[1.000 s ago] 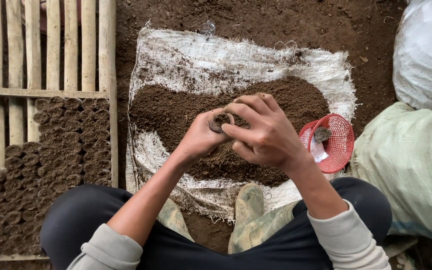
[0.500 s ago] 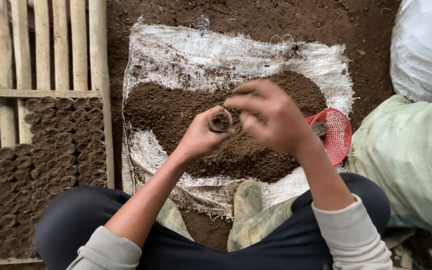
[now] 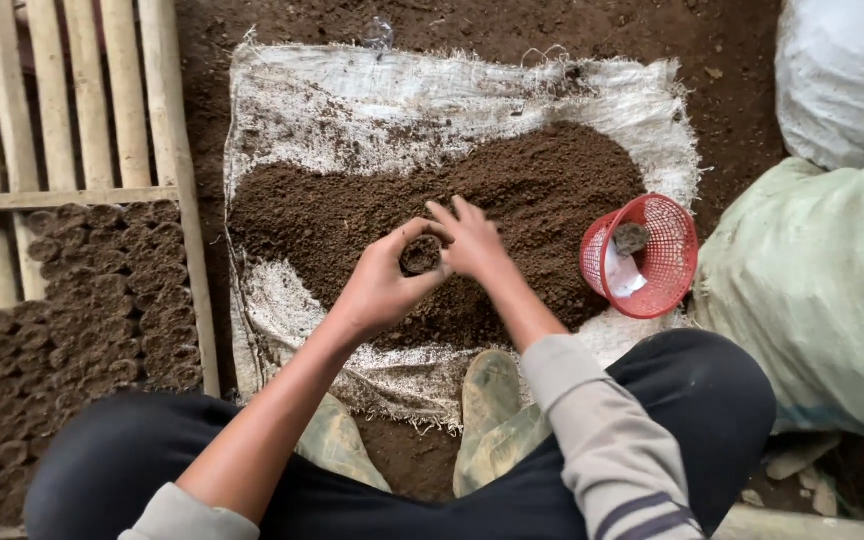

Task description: Filling small plastic bags with soil and arranging them in a wooden tray for seedlings.

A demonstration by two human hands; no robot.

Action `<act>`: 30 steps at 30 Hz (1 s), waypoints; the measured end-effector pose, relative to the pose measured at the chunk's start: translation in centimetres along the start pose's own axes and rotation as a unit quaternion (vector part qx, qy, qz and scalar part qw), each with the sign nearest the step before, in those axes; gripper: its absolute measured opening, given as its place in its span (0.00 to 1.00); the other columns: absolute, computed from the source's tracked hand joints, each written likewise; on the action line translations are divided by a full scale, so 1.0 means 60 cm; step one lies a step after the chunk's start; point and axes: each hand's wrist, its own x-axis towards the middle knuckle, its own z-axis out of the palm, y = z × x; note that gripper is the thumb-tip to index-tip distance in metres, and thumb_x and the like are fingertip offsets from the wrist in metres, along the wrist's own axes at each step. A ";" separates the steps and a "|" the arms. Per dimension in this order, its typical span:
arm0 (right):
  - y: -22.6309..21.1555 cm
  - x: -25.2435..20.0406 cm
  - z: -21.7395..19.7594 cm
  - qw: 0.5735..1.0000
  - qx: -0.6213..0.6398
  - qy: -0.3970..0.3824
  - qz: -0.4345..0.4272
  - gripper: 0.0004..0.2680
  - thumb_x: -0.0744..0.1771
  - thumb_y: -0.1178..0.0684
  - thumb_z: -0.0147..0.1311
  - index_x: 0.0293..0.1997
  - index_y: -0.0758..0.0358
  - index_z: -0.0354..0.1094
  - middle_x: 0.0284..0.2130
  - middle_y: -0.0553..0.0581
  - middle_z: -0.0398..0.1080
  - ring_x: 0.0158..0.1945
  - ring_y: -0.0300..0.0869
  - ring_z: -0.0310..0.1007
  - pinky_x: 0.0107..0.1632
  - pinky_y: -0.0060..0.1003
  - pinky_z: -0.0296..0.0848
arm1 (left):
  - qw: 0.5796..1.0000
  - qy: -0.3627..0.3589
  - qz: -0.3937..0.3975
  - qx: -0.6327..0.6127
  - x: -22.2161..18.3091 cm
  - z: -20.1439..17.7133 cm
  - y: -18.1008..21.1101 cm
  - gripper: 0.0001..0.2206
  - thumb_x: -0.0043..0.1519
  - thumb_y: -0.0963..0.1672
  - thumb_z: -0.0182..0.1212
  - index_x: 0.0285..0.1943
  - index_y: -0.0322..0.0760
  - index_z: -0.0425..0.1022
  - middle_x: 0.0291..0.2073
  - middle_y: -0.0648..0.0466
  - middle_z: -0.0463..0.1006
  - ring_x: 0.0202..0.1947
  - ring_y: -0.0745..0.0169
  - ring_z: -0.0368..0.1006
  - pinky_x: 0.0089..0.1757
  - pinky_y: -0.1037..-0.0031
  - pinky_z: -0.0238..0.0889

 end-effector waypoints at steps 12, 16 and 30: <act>-0.033 -0.013 0.151 0.953 -0.142 0.155 -0.220 0.15 0.64 0.52 0.56 0.53 0.67 0.67 0.48 0.59 0.59 0.53 0.53 0.66 0.52 0.42 0.76 | 0.992 0.081 -0.086 -0.037 -0.063 0.003 0.015 0.18 0.59 0.36 0.58 0.59 0.30 0.67 0.47 0.26 0.76 0.47 0.28 0.76 0.50 0.44 0.72; 0.014 0.041 0.232 0.955 -0.119 0.126 -0.240 0.15 0.66 0.52 0.58 0.57 0.67 0.64 0.45 0.58 0.60 0.52 0.52 0.66 0.41 0.40 0.82 | 0.990 0.116 -0.076 -0.041 -0.095 -0.006 0.056 0.17 0.59 0.35 0.61 0.58 0.26 0.69 0.47 0.26 0.76 0.48 0.25 0.76 0.49 0.43 0.71; 0.015 0.033 0.033 0.993 0.067 -0.064 -0.066 0.09 0.62 0.58 0.63 0.37 0.76 0.75 0.26 0.66 0.76 0.23 0.50 0.77 0.17 0.40 0.70 | 0.981 0.169 -0.083 -0.053 -0.098 0.061 0.059 0.22 0.51 0.37 0.67 0.56 0.42 0.81 0.35 0.45 0.83 0.36 0.56 0.80 0.40 0.62 0.78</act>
